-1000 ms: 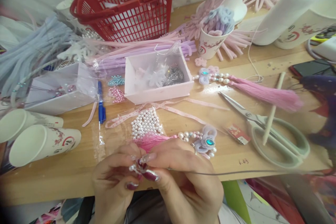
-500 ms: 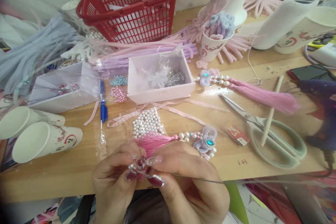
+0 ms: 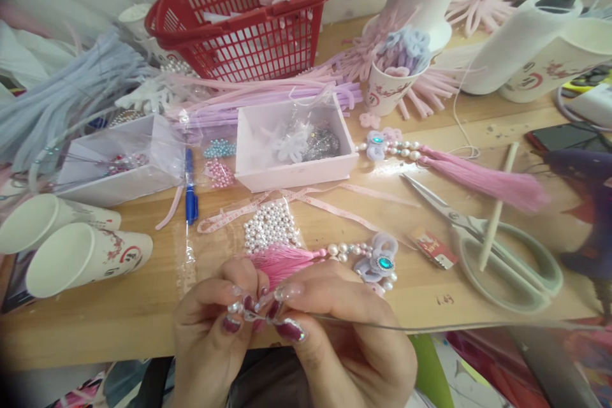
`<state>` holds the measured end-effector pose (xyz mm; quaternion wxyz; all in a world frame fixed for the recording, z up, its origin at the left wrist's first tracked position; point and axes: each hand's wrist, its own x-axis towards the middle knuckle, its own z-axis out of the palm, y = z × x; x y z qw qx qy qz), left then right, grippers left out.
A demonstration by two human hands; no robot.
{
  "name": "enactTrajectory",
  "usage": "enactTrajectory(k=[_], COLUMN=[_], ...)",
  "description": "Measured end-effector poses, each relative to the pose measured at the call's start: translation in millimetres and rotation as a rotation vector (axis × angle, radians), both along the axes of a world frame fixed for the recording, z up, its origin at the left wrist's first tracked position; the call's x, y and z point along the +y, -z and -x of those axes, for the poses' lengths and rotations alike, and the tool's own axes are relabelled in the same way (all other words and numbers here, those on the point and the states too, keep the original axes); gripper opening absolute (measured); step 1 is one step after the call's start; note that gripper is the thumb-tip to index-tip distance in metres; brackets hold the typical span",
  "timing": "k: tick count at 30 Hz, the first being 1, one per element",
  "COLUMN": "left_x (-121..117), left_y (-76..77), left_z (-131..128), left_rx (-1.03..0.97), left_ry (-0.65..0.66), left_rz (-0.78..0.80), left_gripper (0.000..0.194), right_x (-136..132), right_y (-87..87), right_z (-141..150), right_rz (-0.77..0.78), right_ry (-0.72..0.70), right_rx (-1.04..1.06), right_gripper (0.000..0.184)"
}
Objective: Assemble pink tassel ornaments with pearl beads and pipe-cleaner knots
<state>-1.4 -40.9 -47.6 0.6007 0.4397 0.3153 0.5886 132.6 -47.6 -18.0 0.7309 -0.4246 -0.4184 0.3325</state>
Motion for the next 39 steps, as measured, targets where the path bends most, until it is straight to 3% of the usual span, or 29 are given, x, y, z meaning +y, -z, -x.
enactTrajectory(k=[3, 9, 15, 26, 39], left_x=[0.0, 2.1, 5.1, 3.4, 4.4], left_y=[-1.5, 1.4, 1.9, 2.3, -0.9], left_z=[-0.2, 1.4, 0.8, 2.5, -0.3], left_rx=[-0.026, -0.035, -0.089, -0.121, -0.085], left_ry=[-0.004, 0.028, 0.039, 0.044, 0.001], left_rz=[0.05, 0.012, 0.008, 0.09, 0.082], left_gripper=[0.013, 0.015, 0.013, 0.013, 0.012], right_x=[0.0, 2.0, 1.4, 3.8, 0.8], right_y=[0.3, 1.0, 3.8, -0.1, 3.5], right_z=[2.9, 2.1, 6.4, 7.1, 5.4], right_rz=[0.013, 0.009, 0.055, 0.117, 0.145], right_ry=[-0.005, -0.151, -0.127, -0.252, -0.268], right_rx=[0.038, 0.07, 0.162, 0.236, 0.223], right_gripper=[0.015, 0.018, 0.015, 0.013, 0.015])
